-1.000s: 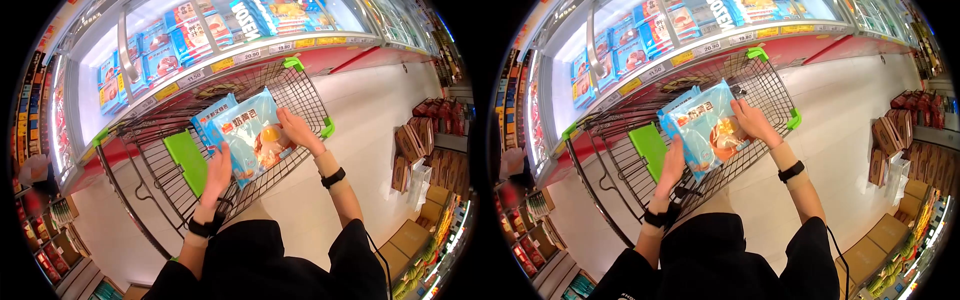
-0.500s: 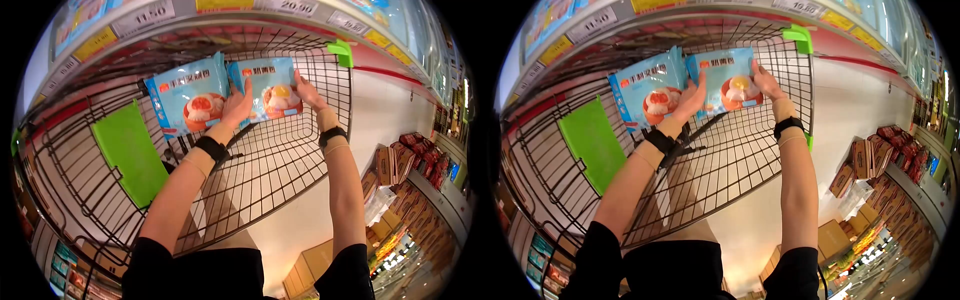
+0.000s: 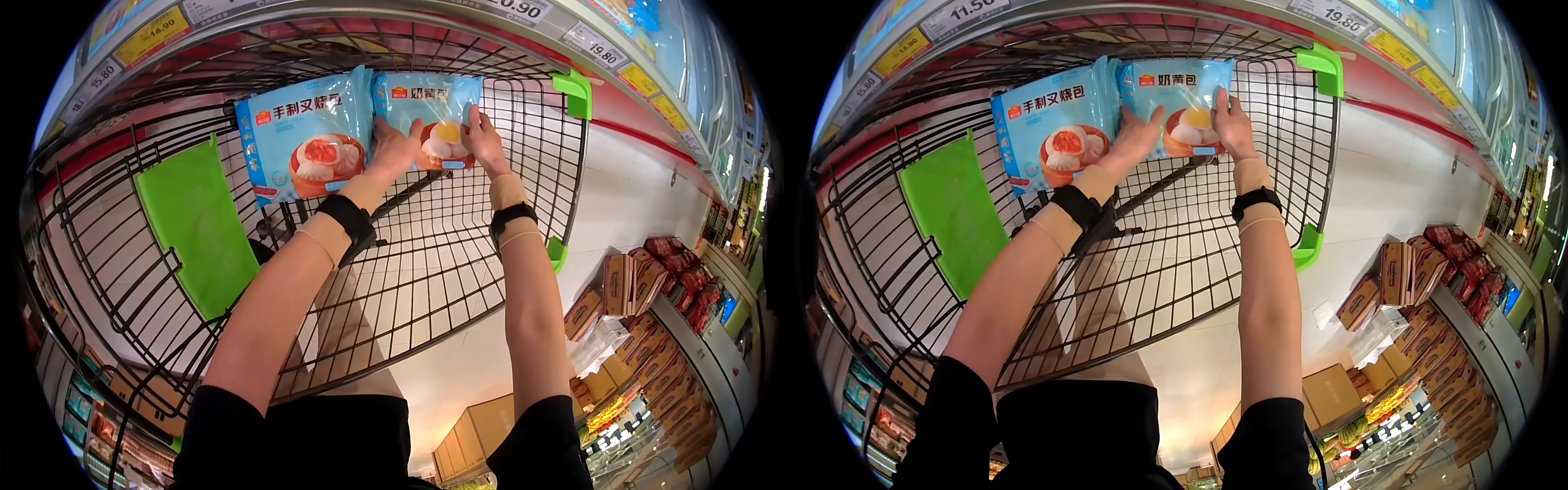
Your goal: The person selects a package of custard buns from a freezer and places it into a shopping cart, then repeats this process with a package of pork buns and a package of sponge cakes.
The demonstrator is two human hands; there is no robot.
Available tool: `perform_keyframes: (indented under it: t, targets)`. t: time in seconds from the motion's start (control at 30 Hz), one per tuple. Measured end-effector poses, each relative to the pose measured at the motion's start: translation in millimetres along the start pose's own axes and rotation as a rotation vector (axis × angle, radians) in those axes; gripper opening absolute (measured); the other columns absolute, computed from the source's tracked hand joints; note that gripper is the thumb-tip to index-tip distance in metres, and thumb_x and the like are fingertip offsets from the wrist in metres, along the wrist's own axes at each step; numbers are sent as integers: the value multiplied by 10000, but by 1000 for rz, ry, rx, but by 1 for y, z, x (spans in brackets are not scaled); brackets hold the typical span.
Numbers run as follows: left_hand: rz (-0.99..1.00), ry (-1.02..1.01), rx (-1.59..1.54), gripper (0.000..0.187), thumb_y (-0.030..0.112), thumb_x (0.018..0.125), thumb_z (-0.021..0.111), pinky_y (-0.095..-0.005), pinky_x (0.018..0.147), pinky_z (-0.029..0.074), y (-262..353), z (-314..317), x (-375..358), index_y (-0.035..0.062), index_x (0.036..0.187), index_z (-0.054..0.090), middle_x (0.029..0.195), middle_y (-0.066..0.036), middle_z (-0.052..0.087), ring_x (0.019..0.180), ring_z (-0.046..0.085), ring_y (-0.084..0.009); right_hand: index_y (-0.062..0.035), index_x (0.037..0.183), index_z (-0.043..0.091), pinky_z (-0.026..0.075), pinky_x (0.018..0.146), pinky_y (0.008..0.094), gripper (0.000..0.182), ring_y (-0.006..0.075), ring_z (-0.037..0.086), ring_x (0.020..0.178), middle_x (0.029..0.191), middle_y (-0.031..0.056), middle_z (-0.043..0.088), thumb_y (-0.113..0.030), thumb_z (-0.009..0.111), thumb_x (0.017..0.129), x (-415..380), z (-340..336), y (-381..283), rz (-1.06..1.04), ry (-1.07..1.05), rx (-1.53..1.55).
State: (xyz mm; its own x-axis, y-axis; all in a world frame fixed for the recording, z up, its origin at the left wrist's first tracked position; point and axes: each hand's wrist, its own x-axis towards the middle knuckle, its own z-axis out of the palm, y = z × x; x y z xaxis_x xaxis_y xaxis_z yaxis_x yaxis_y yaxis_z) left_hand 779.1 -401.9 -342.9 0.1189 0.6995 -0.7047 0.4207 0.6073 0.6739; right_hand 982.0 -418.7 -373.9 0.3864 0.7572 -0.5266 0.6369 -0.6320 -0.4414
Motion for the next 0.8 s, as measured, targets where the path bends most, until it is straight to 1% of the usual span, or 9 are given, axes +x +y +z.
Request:
perform_keyframes:
  t: [0.13,0.17,0.27,0.4,0.47,0.5,0.6,0.63,0.8]
  targets:
    - [149,-17,240,995,448,879,560,-451,1167,147,5,6,-19,-173,1419,2,1470,-428,54,1424,52,-481,93,1329,426,460,924,415,814,419,594,1087,1105,310,624,-613,400,924,-18,-8,-15,58,13,89]
    - [176,-67,220,955,412,886,549,-450,1165,168,7,6,-29,-176,1419,19,1464,-445,21,1422,37,-497,100,1325,424,460,937,414,782,427,594,1088,1110,330,613,-551,498,899,-21,-8,-19,61,71,168]
    - [283,-83,181,798,409,907,530,-430,1050,364,8,15,-51,-149,1391,229,1373,-367,385,1270,430,-455,107,1316,428,466,941,406,756,434,603,1072,1093,323,623,-476,591,862,-35,-19,-26,-27,172,67]
    - [429,-473,312,536,369,912,527,-446,905,456,34,-25,-108,-62,1228,489,1086,-266,620,1054,591,-417,88,1245,503,507,870,396,630,390,651,996,1075,303,641,-401,617,865,-53,-33,-25,-111,146,147]
    - [446,-687,465,449,363,919,520,-439,845,477,48,-57,-139,-28,1135,571,938,-220,673,976,630,-382,80,1123,593,518,828,364,504,295,682,918,987,228,689,-370,607,898,-77,-43,-40,-91,124,193]
    - [571,-650,478,415,364,927,518,-406,741,502,51,-75,-155,-28,1022,615,753,-168,675,808,667,-319,72,1093,608,531,783,347,472,260,682,874,954,199,693,-363,598,911,-80,-41,-32,-108,131,278]
    - [522,-714,564,390,355,935,519,-372,673,510,90,-140,-204,-20,947,623,632,-113,654,656,662,-276,28,1084,609,543,693,301,375,181,670,840,909,125,686,-321,535,966,-124,-48,-62,-44,61,497]
    - [511,-663,532,369,315,944,514,-362,611,487,109,-166,-231,-17,825,622,585,-116,618,558,619,-265,10,1094,602,542,670,287,344,160,664,845,903,102,681,-303,508,986,-154,-52,-76,0,26,565]
    - [884,-436,440,409,247,949,520,-409,520,373,137,-267,-351,-58,676,540,573,-186,479,480,468,-269,-15,847,600,405,421,232,397,93,539,476,595,40,589,-381,521,978,-284,-48,-153,-28,83,772]
